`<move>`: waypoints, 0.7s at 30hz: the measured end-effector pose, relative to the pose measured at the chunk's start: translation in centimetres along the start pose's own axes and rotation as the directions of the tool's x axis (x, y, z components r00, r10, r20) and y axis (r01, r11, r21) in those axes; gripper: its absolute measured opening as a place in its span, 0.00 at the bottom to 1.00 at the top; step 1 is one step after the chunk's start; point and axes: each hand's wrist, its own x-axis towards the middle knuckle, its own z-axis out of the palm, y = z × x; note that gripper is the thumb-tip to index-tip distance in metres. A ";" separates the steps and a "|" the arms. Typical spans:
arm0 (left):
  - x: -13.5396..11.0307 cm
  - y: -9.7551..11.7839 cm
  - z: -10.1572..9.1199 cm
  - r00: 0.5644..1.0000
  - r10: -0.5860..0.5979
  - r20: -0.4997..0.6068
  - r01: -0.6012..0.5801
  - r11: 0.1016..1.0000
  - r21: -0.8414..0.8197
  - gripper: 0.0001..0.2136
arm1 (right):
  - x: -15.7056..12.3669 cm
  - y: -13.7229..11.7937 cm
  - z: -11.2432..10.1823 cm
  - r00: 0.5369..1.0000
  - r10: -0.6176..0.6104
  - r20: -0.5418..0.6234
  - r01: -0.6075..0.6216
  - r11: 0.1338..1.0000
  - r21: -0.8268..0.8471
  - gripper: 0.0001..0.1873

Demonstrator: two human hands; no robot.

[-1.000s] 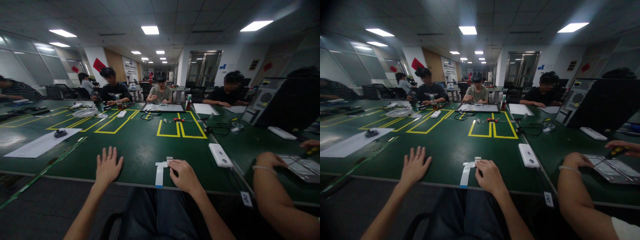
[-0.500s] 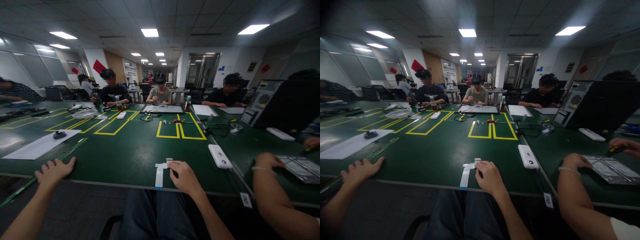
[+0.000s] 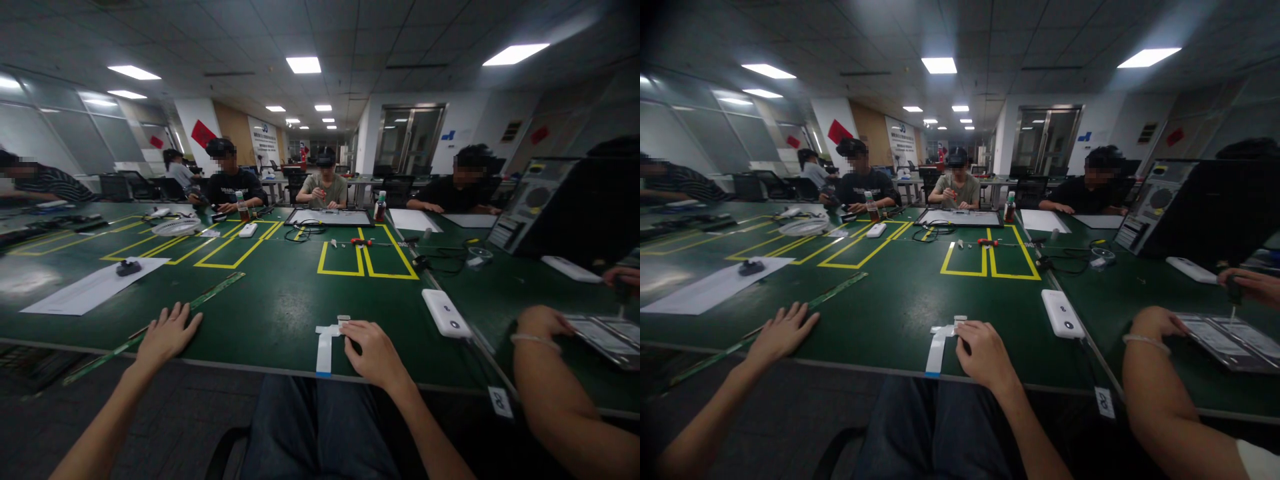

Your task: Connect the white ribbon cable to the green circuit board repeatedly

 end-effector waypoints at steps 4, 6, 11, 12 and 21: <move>-1.6 7.3 -0.1 0.982 0.179 0.053 -0.177 0.983 -0.042 0.39 | 0.0 0.1 0.0 1.000 -0.002 0.003 0.002 1.000 0.001 0.20; -2.5 11.2 -0.4 0.952 0.303 0.041 -0.298 0.950 -0.094 0.38 | 0.0 0.1 0.1 1.000 -0.009 0.000 0.009 1.000 0.001 0.19; -4.6 20.0 -1.0 0.853 0.522 -0.013 -0.514 0.835 -0.196 0.34 | -0.1 0.1 0.1 0.999 -0.035 -0.015 0.035 0.999 -0.004 0.20; -4.9 21.5 -1.0 0.823 0.568 -0.029 -0.560 0.800 -0.216 0.33 | -0.1 0.1 0.0 0.999 -0.039 -0.015 0.039 0.999 -0.008 0.20; -6.1 27.8 -1.0 0.703 0.705 -0.092 -0.696 0.655 -0.293 0.31 | -0.2 0.1 0.1 1.000 -0.027 -0.002 0.027 0.999 -0.025 0.18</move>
